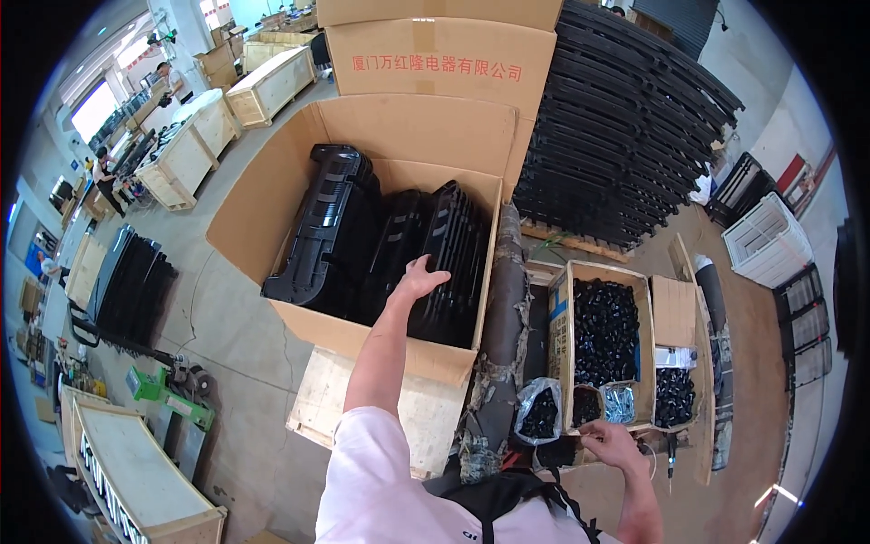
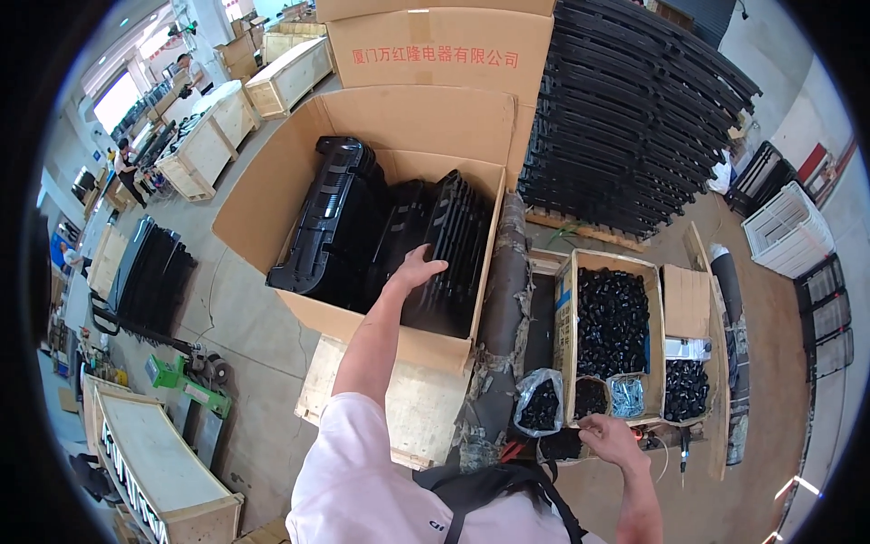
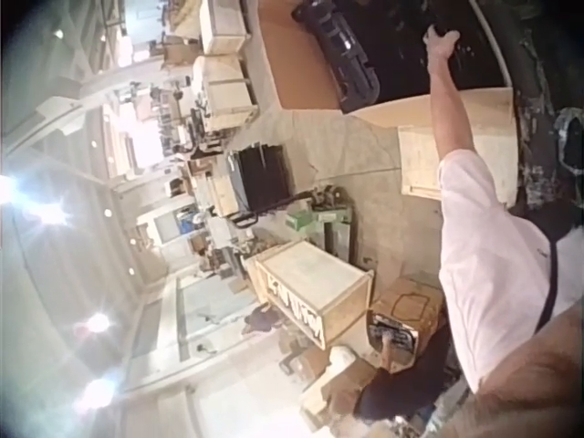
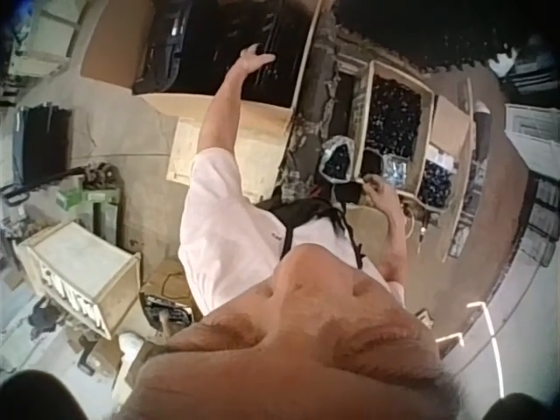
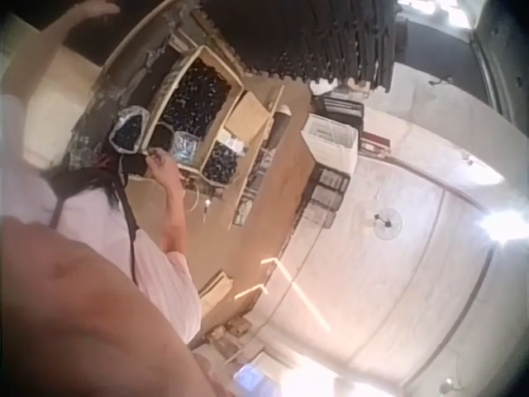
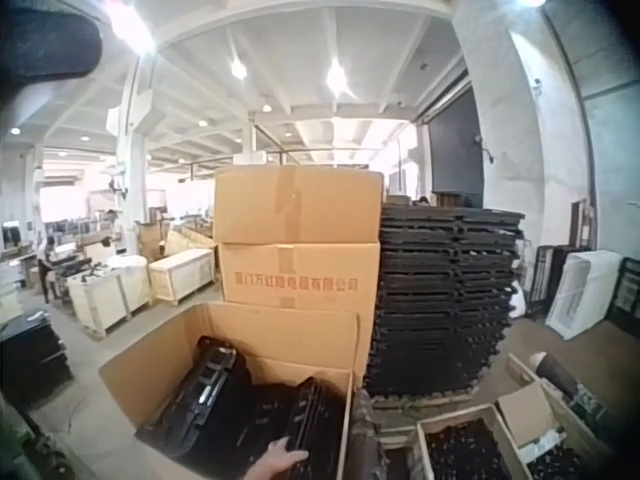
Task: Assembling plastic appliance components using an electric screwdriver.
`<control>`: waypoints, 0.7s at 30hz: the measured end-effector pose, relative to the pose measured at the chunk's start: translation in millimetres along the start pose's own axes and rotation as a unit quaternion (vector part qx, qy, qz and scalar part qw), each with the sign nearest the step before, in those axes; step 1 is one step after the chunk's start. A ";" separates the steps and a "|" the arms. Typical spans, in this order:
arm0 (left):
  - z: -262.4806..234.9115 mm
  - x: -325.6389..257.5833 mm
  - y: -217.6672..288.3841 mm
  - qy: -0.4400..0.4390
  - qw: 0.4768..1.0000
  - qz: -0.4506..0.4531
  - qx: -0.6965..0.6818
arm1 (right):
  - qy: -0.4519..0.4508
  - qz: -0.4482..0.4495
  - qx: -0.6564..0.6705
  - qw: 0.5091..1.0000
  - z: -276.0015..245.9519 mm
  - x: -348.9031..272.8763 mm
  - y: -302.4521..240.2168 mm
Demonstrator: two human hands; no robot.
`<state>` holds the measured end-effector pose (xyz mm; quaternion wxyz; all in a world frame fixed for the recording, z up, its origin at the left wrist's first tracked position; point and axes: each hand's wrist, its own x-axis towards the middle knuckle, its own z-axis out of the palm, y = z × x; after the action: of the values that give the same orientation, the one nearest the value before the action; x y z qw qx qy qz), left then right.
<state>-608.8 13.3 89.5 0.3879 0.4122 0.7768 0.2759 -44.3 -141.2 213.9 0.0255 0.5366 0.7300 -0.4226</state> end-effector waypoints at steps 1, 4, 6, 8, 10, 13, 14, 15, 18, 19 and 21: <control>-3.7 -7.4 6.5 -0.003 1.000 0.000 0.003 | 0.004 0.007 0.017 1.000 2.6 -1.9 6.1; -12.2 -20.6 9.7 -0.019 0.999 -0.043 0.028 | 0.000 0.019 0.024 1.000 5.5 -7.3 8.6; -16.3 -26.2 2.5 -0.031 0.999 -0.029 0.020 | -0.010 0.020 0.014 1.000 8.1 -7.3 11.2; -16.1 -28.1 13.2 -0.029 0.998 -0.030 0.038 | -0.003 0.035 0.050 0.998 14.5 -11.3 20.1; -8.8 -28.3 13.1 -0.013 0.998 -0.036 0.051 | -0.006 0.033 0.036 0.999 18.3 -14.5 14.8; -2.3 -26.5 1.4 0.012 0.998 -0.038 0.040 | -0.008 0.017 0.009 1.000 20.8 -11.7 3.2; -5.2 -28.7 4.2 0.045 0.997 -0.020 0.054 | -0.009 0.025 0.023 0.999 21.4 -12.4 3.0; -9.1 -29.9 7.5 0.078 0.995 -0.001 0.069 | -0.011 0.032 0.038 0.999 21.9 -12.6 3.2; -68.4 -32.8 17.4 0.246 0.955 0.126 0.108 | 0.002 0.042 0.043 0.998 19.9 -17.2 13.0; -88.8 -41.8 26.2 0.335 0.915 0.148 0.170 | 0.012 0.046 0.040 0.998 19.5 -22.3 17.4; -136.2 -48.8 7.9 0.485 0.831 0.130 0.239 | 0.008 0.046 0.037 0.998 19.5 -27.2 17.4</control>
<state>-700.9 -39.2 188.2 -0.1888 0.4028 0.8459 0.2941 -27.0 -173.4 204.4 0.0192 0.5732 0.6889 -0.4432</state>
